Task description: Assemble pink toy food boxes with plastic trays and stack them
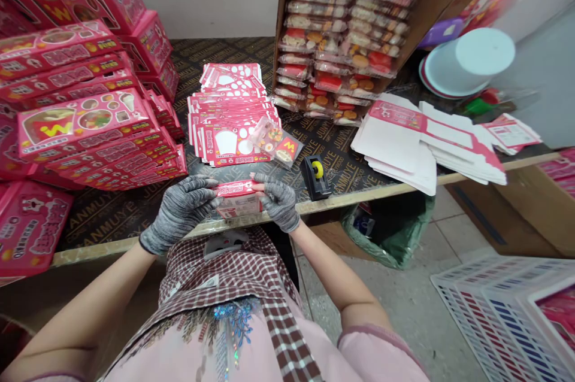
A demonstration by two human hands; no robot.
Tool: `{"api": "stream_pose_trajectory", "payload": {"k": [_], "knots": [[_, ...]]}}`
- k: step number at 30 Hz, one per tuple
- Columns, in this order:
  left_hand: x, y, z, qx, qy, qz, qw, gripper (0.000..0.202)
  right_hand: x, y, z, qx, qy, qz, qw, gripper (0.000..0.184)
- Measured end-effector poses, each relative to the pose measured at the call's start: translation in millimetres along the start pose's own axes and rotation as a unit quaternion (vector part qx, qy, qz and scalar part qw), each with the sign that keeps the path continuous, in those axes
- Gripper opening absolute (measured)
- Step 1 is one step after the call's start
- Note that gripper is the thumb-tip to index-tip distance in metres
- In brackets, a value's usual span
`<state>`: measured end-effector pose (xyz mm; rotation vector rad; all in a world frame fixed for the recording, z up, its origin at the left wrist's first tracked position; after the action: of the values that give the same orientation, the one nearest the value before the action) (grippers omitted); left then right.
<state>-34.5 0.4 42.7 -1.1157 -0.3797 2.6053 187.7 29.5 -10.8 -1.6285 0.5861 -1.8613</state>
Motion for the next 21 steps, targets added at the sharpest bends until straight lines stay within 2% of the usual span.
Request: {"api": "stream_pose_trajectory", "payload": {"k": [3,5,6,8,11,12,14,17,21], "knots": [[-7.0,-14.7,-13.4,0.080,0.027,0.016,0.996,0.013,7.7,12.2,2.2,0.005,0.037,0.036,0.999,0.015],[-9.1,-24.1,-22.2,0.113,0.059,0.024,0.992,0.013,7.0,14.2,16.8,0.000,0.064,0.040,0.997,0.017],[-8.0,-27.8,-25.2,0.117,0.074,0.028,0.990,0.018,2.8,15.0,30.9,-0.023,0.085,0.031,0.996,0.020],[-2.0,-32.6,-28.4,0.103,0.086,0.022,0.991,0.029,-13.2,20.5,72.0,-0.103,0.148,-0.005,0.984,0.024],[9.1,-33.4,-30.2,0.073,0.043,-0.020,0.996,0.034,-47.0,41.9,144.2,-0.218,0.278,-0.077,0.932,0.023],[11.6,-32.5,-30.5,0.061,0.021,-0.035,0.997,0.035,-59.4,50.2,163.5,-0.227,0.312,-0.105,0.917,0.022],[13.1,-29.6,-32.1,0.037,-0.021,-0.054,0.998,0.037,-84.4,63.6,187.0,-0.185,0.333,-0.165,0.910,0.019],[9.2,-21.9,-37.3,-0.005,-0.076,-0.054,0.996,0.039,-110.6,73.4,190.8,-0.096,0.302,-0.219,0.923,0.020],[2.8,-5.0,-50.2,-0.021,-0.180,-0.041,0.983,0.040,-121.2,68.7,179.2,-0.074,0.279,-0.223,0.931,0.022]]}}
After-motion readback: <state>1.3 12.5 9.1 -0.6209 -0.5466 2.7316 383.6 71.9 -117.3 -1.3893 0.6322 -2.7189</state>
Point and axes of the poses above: each hand's wrist, its own y-axis away from the middle knuckle, its own z-axis out of the back of the hand, x = y × z, the point moved 4 cm from there along -y, towards the middle knuckle, and after that the axes turned 14 degrees about z, right-handed, at the moved point
